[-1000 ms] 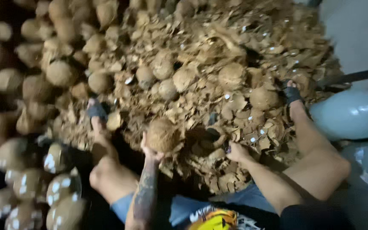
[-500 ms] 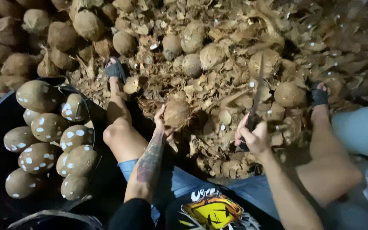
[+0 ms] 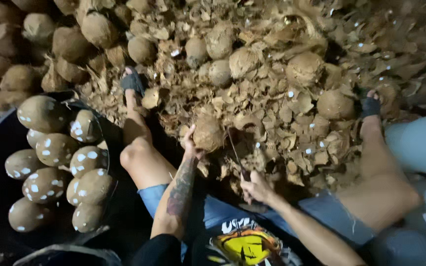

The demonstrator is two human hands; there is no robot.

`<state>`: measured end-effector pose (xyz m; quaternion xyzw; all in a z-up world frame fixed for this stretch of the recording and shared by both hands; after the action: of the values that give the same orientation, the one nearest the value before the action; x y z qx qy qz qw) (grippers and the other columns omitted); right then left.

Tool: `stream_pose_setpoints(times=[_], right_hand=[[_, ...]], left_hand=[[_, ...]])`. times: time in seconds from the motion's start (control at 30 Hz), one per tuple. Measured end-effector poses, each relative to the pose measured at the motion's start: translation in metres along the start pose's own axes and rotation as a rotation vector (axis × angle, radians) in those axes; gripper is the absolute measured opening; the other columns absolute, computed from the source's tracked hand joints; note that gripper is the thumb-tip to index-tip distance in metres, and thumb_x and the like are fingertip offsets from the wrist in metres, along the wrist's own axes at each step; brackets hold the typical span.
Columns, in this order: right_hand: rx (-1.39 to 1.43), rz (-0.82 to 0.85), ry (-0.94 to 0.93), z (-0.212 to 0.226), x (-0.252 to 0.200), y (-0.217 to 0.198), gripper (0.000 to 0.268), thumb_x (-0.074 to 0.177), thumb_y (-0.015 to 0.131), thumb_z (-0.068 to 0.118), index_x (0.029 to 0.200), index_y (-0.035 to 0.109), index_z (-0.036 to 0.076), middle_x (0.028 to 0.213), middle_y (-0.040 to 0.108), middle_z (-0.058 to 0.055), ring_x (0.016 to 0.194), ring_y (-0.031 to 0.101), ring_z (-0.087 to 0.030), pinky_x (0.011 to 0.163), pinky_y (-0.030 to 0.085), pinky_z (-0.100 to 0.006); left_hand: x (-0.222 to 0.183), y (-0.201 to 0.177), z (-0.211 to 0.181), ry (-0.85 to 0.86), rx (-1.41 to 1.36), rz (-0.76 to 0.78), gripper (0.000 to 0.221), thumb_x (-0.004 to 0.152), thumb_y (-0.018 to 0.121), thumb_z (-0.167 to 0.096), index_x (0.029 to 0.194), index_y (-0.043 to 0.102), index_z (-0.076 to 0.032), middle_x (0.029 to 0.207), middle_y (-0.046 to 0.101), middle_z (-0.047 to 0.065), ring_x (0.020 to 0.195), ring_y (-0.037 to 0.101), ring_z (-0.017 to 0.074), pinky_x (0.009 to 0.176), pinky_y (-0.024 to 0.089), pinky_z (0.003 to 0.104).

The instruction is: The person sits on the floor and uses a curved knife to peel the husk off coconuts. They hold each coconut in their left hand and repeatedly strike the husk with the knife in their right hand, rotating the coconut until the husk is removed. The peeled coconuts are placed into a black basin to the left.

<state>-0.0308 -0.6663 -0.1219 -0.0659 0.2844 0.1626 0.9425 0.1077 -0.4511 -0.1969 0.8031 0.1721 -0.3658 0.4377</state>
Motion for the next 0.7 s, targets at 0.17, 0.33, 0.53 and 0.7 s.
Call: stream_pose_setpoints(times=[0.17, 0.33, 0.53, 0.7], right_hand=[[-0.109, 0.05, -0.616, 0.057, -0.033, -0.002, 0.009, 0.072, 0.069, 0.005, 0.068, 0.063, 0.01, 0.048, 0.069, -0.005, 0.044, 0.068, -0.022, 0.052, 0.054, -0.031], [-0.362, -0.108, -0.998, 0.065, -0.013, 0.005, 0.011, 0.088, 0.057, -0.009, 0.077, 0.057, -0.013, 0.055, 0.052, -0.032, 0.05, 0.056, -0.046, 0.059, 0.055, -0.047], [-0.057, 0.089, -0.25, 0.029, -0.02, 0.011, 0.035, 0.07, 0.057, 0.013, 0.035, 0.059, 0.01, 0.032, 0.055, -0.006, 0.028, 0.052, -0.017, 0.04, 0.044, -0.027], [-0.08, -0.05, -0.982, 0.068, -0.049, 0.003, 0.012, 0.082, 0.067, 0.004, 0.071, 0.062, 0.002, 0.062, 0.065, -0.015, 0.053, 0.064, -0.031, 0.054, 0.05, -0.032]], left_hand=[[-0.003, -0.003, 0.009, 0.032, -0.049, 0.027, 0.075, 0.079, 0.085, -0.054, 0.135, 0.07, -0.007, 0.134, 0.071, 0.023, 0.127, 0.065, 0.0465, 0.111, 0.046, 0.068], [0.001, 0.004, 0.009, 0.067, -0.079, 0.024, 0.073, 0.076, 0.088, -0.048, 0.138, 0.07, -0.012, 0.137, 0.071, 0.021, 0.127, 0.066, 0.0446, 0.112, 0.045, 0.068], [-0.011, -0.008, 0.024, 0.074, 0.168, 0.045, 0.067, 0.073, 0.088, -0.049, 0.128, 0.075, -0.013, 0.124, 0.077, 0.013, 0.112, 0.071, 0.0324, 0.105, 0.052, 0.055], [-0.005, -0.002, 0.023, 0.046, 0.073, 0.07, 0.074, 0.075, 0.088, -0.051, 0.134, 0.072, -0.01, 0.127, 0.074, 0.019, 0.115, 0.068, 0.0397, 0.108, 0.048, 0.06]])
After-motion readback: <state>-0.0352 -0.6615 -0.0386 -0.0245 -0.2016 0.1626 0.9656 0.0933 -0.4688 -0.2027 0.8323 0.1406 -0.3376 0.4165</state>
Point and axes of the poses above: each hand's wrist, its own x-axis towards the middle knuckle, its own y-axis out of the palm, z = x × y, the point moved 5 cm from there along x, towards the middle knuckle
